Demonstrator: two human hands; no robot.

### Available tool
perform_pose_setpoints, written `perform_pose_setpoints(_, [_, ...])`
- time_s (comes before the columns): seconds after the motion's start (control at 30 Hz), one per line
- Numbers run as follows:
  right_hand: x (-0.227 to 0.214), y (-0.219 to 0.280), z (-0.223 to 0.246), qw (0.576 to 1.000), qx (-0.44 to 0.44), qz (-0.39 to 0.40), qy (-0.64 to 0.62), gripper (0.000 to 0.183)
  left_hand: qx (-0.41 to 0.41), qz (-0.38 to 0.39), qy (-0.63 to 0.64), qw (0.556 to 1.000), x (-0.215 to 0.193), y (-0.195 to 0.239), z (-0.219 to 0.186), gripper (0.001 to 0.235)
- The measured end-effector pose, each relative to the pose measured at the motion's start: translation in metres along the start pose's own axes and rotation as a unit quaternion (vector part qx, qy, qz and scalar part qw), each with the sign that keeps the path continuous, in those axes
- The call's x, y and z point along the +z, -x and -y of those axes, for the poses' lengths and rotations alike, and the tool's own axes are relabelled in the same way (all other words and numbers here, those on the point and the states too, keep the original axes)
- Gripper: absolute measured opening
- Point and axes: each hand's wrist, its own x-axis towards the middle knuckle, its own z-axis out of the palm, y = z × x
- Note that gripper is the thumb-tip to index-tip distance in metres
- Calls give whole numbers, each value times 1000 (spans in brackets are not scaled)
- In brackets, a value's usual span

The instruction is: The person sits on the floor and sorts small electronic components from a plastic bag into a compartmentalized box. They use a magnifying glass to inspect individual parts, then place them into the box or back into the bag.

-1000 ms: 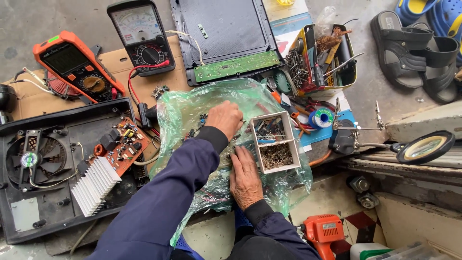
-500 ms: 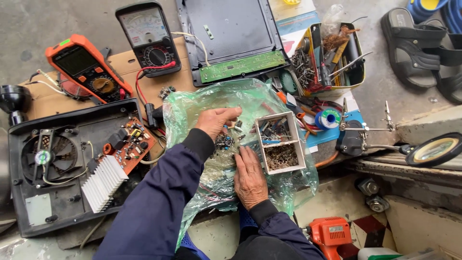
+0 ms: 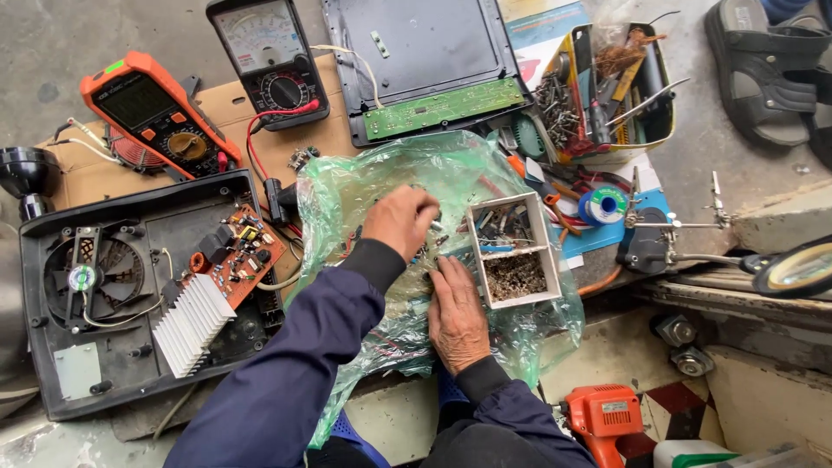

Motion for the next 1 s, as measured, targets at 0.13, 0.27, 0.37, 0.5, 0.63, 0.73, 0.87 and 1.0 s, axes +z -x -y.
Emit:
perform_pose_setpoints(0.13, [-3,-6,8,995,82,23,-50,35,32,74,-85,993,7,22,3,17])
perform_pose_setpoints(0.27, [-9,-20,8,978,174,40,-107,36,14,58,-104,993,22,20,17,14])
perform_pose_setpoints(0.37, [-7,-35,11,965,226,62,-115,37,-30,28,-57,998,23,21,20,15])
perform_pose_setpoints(0.5, [-7,-61,11,934,296,142,-137,43,-66,-38,16,997,21,33,27,21])
perform_pose_setpoints(0.63, [13,-56,-2,929,307,187,-88,38,-135,-71,138,979,8,57,18,19])
perform_pose_setpoints(0.73, [27,-45,-13,930,302,200,-64,31,-171,-70,188,965,-7,78,1,27])
perform_pose_setpoints(0.87, [29,-47,-16,919,318,225,-63,17,-201,-24,211,956,-15,103,-20,32])
perform_pose_setpoints(1.0, [22,-51,-12,910,331,238,-71,11,-232,-60,310,920,10,115,-3,29])
